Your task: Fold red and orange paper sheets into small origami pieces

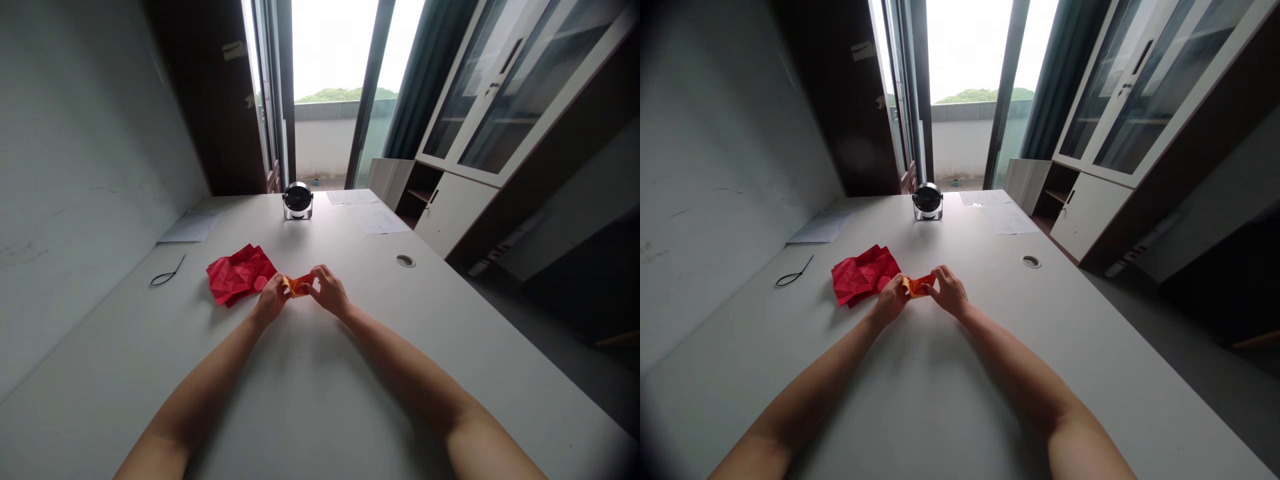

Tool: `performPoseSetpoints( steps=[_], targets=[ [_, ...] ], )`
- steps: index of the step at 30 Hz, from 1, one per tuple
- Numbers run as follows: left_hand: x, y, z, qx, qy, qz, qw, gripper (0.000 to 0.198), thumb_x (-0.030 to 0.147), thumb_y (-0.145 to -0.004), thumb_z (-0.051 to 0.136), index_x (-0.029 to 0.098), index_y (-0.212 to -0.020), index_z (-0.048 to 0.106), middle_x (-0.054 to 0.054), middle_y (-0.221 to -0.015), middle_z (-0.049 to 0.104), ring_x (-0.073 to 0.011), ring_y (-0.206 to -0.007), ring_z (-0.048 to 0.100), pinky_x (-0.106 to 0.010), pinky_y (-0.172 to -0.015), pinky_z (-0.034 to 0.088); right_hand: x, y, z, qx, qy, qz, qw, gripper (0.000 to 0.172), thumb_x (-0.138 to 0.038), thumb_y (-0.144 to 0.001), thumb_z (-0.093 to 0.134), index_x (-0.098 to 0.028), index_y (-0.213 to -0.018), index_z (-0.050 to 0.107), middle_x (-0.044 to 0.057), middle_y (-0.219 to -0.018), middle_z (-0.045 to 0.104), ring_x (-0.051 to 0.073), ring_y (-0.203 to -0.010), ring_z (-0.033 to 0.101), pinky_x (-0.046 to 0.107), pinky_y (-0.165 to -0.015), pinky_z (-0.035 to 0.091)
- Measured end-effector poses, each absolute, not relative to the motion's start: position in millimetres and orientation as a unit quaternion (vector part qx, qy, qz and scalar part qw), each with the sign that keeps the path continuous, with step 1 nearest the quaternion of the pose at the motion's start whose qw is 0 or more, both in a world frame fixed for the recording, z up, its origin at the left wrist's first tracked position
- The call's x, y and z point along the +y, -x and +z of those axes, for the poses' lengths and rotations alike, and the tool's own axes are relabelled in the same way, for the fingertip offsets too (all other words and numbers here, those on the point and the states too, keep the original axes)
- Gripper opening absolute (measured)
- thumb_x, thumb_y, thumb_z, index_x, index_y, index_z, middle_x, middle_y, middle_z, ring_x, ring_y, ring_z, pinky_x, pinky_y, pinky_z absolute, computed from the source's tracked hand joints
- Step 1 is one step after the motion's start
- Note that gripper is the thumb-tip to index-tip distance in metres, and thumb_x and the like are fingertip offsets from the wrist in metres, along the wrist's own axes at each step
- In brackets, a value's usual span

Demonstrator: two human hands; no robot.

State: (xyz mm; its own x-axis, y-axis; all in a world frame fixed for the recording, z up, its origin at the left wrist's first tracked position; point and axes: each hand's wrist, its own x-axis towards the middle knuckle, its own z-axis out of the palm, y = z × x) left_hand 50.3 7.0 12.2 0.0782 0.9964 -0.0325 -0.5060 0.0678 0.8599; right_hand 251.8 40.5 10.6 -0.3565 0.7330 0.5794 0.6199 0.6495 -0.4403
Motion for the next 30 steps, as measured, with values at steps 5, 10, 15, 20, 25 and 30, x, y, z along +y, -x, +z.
performPoseSetpoints(
  steps=[5, 10, 15, 20, 25, 30],
  targets=[
    [6, -52, 12, 0.32, -0.33, 0.591, 0.663, 0.022, 0.037, -0.088, 0.063, 0.018, -0.08, 0.055, -0.003, -0.092, 0.06, -0.0153, -0.082, 0.058, -0.03, -0.073, 0.052, 41, -253, 11, -0.803, 0.417, 0.08, 0.418, 0.033, -0.052, -0.09, 0.064, -0.022, -0.101, 0.054, 0.008, -0.107, 0.063, 0.017, -0.076, 0.06, 0.027, -0.061, 0.045],
    [4, -53, 15, 0.315, -0.342, 0.59, 0.66, 0.023, 0.038, -0.09, 0.061, 0.018, -0.08, 0.055, -0.003, -0.092, 0.06, -0.0157, -0.083, 0.058, -0.034, -0.078, 0.053, 39, -252, 14, -0.817, 0.398, 0.092, 0.408, 0.027, -0.049, -0.092, 0.064, -0.022, -0.093, 0.059, 0.007, -0.101, 0.063, 0.018, -0.081, 0.06, 0.029, -0.066, 0.046],
    [4, -54, 15, 0.302, -0.354, 0.589, 0.661, 0.023, 0.038, -0.09, 0.062, 0.018, -0.081, 0.055, -0.004, -0.092, 0.06, -0.0169, -0.086, 0.06, -0.037, -0.083, 0.053, 43, -251, 10, -0.808, 0.381, 0.14, 0.427, 0.014, -0.036, -0.091, 0.065, -0.022, -0.086, 0.063, 0.006, -0.102, 0.062, 0.018, -0.086, 0.059, 0.029, -0.071, 0.049],
    [3, -56, 15, 0.299, -0.361, 0.579, 0.667, 0.024, 0.037, -0.088, 0.066, 0.017, -0.08, 0.055, -0.004, -0.092, 0.06, -0.0163, -0.086, 0.06, -0.033, -0.08, 0.052, 54, -248, -1, -0.758, 0.404, 0.227, 0.46, 0.006, -0.023, -0.083, 0.063, -0.022, -0.077, 0.065, 0.003, -0.09, 0.06, 0.014, -0.074, 0.054, 0.028, -0.067, 0.047],
    [2, -57, 16, 0.311, -0.377, 0.572, 0.658, 0.026, 0.04, -0.087, 0.068, 0.018, -0.08, 0.056, -0.005, -0.09, 0.062, -0.0158, -0.086, 0.06, -0.031, -0.081, 0.05, 64, -251, -2, -0.61, 0.384, 0.449, 0.528, 0.017, -0.035, -0.085, 0.061, -0.02, -0.077, 0.059, -0.002, -0.071, 0.059, 0.012, -0.064, 0.052, 0.027, -0.063, 0.045],
    [3, -57, 12, 0.325, -0.403, 0.561, 0.646, 0.029, 0.041, -0.087, 0.068, 0.016, -0.08, 0.056, -0.004, -0.085, 0.061, -0.0137, -0.079, 0.059, -0.028, -0.075, 0.047, 65, -255, 4, -0.479, 0.357, 0.559, 0.574, 0.029, -0.043, -0.081, 0.069, -0.021, -0.077, 0.052, -0.002, -0.071, 0.062, 0.011, -0.062, 0.057, 0.025, -0.059, 0.047]
  ],
)
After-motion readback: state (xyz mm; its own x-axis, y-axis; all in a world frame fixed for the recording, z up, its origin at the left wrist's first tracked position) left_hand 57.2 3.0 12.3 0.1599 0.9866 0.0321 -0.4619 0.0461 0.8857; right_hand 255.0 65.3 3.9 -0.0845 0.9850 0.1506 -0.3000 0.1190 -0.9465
